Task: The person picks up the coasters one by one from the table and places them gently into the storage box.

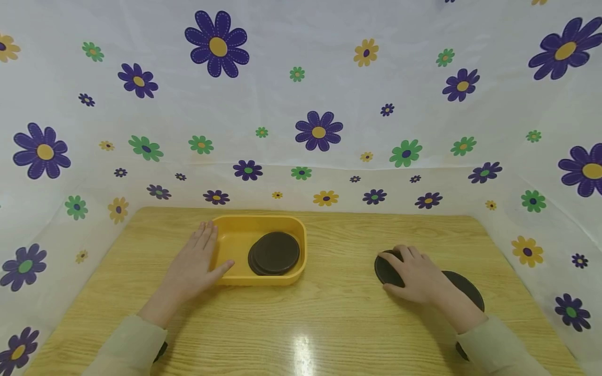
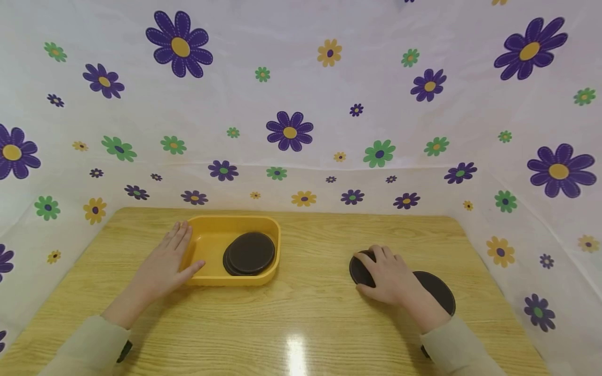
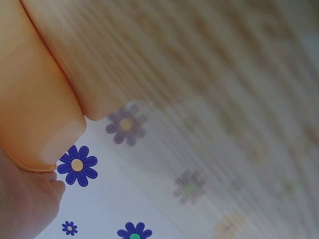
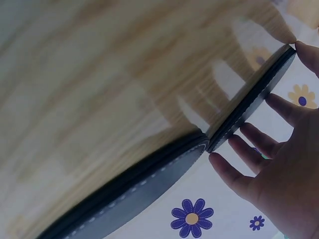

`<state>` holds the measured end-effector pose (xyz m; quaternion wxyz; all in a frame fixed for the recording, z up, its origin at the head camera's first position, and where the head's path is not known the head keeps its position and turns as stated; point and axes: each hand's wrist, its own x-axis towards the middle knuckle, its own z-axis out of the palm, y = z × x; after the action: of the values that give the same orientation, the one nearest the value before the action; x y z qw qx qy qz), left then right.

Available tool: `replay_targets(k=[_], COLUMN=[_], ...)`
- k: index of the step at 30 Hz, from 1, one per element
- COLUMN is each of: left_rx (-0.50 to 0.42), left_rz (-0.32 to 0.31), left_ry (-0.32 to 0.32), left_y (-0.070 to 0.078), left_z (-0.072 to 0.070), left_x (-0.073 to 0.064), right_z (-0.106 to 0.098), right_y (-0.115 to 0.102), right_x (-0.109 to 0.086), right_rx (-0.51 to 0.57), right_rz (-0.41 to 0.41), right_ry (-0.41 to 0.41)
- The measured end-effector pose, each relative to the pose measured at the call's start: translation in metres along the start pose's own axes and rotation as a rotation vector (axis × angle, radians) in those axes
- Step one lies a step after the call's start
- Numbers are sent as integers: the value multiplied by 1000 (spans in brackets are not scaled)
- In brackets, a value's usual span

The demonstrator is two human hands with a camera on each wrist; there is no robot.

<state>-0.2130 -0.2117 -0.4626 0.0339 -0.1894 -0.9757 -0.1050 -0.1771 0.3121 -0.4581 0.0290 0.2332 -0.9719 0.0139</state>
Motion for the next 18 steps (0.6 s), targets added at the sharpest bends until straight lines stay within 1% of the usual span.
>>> replay_targets(k=[10,18], left_rx=[-15,-13], left_rz=[-8,-15], left_ry=[-6,-13], left_y=[0,0], left_z=[0,2], left_x=[-2,-2], right_z=[5,4], right_y=[5,6], right_x=[0,1], right_rx=[35,54], right_rz=[5,15], right_ry=[4,-20])
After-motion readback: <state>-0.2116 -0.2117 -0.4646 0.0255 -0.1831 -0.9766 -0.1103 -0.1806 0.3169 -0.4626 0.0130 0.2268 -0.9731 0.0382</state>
